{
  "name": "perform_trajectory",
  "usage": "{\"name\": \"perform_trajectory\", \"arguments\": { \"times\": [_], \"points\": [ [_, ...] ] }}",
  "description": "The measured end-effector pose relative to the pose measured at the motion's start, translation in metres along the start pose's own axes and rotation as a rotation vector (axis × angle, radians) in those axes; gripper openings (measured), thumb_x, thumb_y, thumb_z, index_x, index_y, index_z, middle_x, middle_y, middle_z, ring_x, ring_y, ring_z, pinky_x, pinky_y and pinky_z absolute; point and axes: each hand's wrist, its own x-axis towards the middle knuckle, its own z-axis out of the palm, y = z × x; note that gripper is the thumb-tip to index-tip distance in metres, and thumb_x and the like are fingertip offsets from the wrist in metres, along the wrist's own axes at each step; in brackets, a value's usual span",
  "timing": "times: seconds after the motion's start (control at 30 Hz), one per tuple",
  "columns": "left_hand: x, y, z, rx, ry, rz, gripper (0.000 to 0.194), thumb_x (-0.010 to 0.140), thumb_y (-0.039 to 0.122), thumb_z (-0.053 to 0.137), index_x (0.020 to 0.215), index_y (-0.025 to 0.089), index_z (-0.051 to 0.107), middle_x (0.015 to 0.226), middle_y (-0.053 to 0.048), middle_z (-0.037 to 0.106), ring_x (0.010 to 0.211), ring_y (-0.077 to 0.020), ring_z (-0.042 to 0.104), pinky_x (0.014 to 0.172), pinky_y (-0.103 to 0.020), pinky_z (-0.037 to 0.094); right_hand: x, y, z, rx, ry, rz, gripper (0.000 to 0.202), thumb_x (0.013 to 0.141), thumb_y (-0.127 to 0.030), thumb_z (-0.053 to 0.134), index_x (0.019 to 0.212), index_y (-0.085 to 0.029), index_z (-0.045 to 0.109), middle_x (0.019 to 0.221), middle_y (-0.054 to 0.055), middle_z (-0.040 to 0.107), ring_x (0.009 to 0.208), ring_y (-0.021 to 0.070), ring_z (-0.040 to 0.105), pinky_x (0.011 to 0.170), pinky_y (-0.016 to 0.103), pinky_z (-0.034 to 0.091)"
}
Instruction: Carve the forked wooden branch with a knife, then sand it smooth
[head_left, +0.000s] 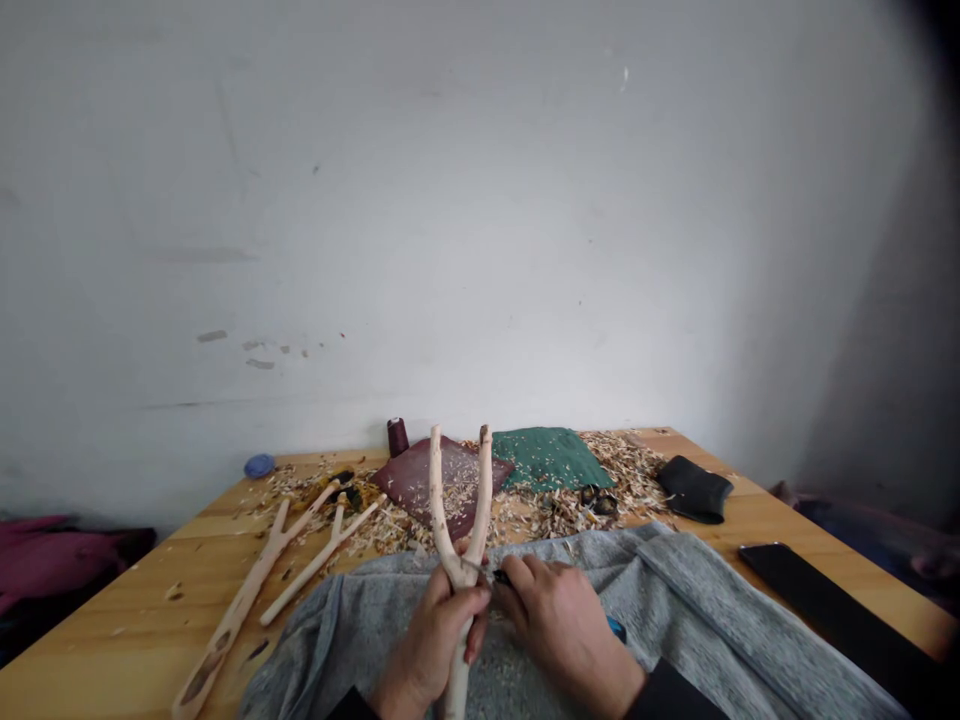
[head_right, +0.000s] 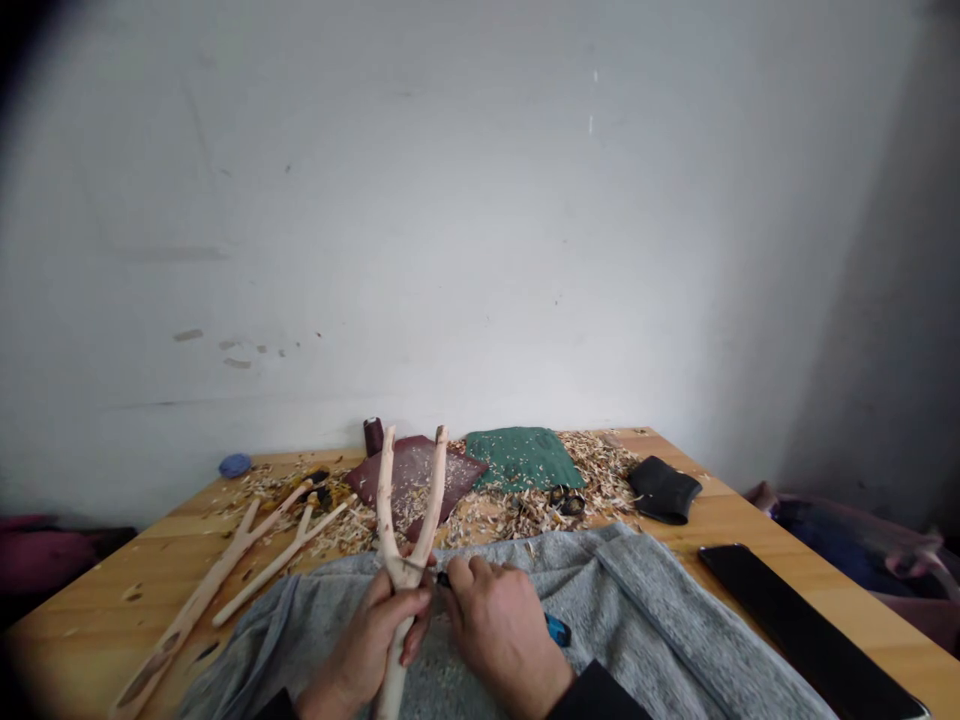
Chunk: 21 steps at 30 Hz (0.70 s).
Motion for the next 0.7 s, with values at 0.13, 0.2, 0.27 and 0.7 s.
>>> {"name": "perform_trajectory", "arguments": {
  "times": [0.13, 0.2, 0.27, 0.7],
  "points": [
    [0.003, -0.0041, -0.0002, 0.022, 0.022, -0.013, 0.029, 0.066, 0.038, 0.063, 0.086, 0.019, 0.054, 0.04, 0.01, 0.044, 0.032, -0.0072, 0.034, 0.034, -0.019, 0.025, 0.0002, -0.0041, -0.0028, -0.026, -0.037, 0.027, 0.011, 0.096, -0.027, 0.049, 0.089, -0.023, 0.057, 0.079, 0.001, 0.068, 0.066, 0.0179, 0.066, 0.055, 0.026, 0.034],
    [0.0043, -0.0055, -0.0009, 0.014, 0.028, 0.0, 0.031, 0.064, 0.036, 0.061, 0.089, 0.019, 0.054, 0.039, 0.011, 0.043, 0.031, -0.0074, 0.033, 0.033, -0.019, 0.024, -0.0005, -0.0069, -0.0034, -0.026, -0.062, -0.015, 0.008, 0.094, -0.025, 0.051, 0.09, -0.023, 0.057, 0.08, 0.002, 0.068, 0.067, 0.0179, 0.066, 0.055, 0.026, 0.034],
    [0.0045, -0.0055, -0.0013, 0.006, 0.025, 0.009, 0.031, 0.065, 0.035, 0.06, 0.09, 0.019, 0.053, 0.038, 0.011, 0.042, 0.031, -0.0077, 0.033, 0.033, -0.019, 0.024, -0.0008, -0.0078, -0.0037, -0.022, -0.07, -0.015, 0.007, 0.094, -0.026, 0.052, 0.09, -0.023, 0.057, 0.081, 0.002, 0.068, 0.068, 0.0183, 0.067, 0.055, 0.026, 0.034],
    [0.0003, -0.0017, 0.0018, 0.058, 0.044, 0.022, 0.028, 0.066, 0.036, 0.06, 0.088, 0.019, 0.053, 0.04, 0.011, 0.043, 0.033, -0.0078, 0.034, 0.035, -0.019, 0.025, -0.0015, -0.0051, -0.0039, -0.015, 0.0, 0.048, 0.008, 0.093, -0.026, 0.052, 0.087, -0.024, 0.057, 0.078, 0.0, 0.069, 0.065, 0.0175, 0.066, 0.054, 0.026, 0.03]
  ]
}}
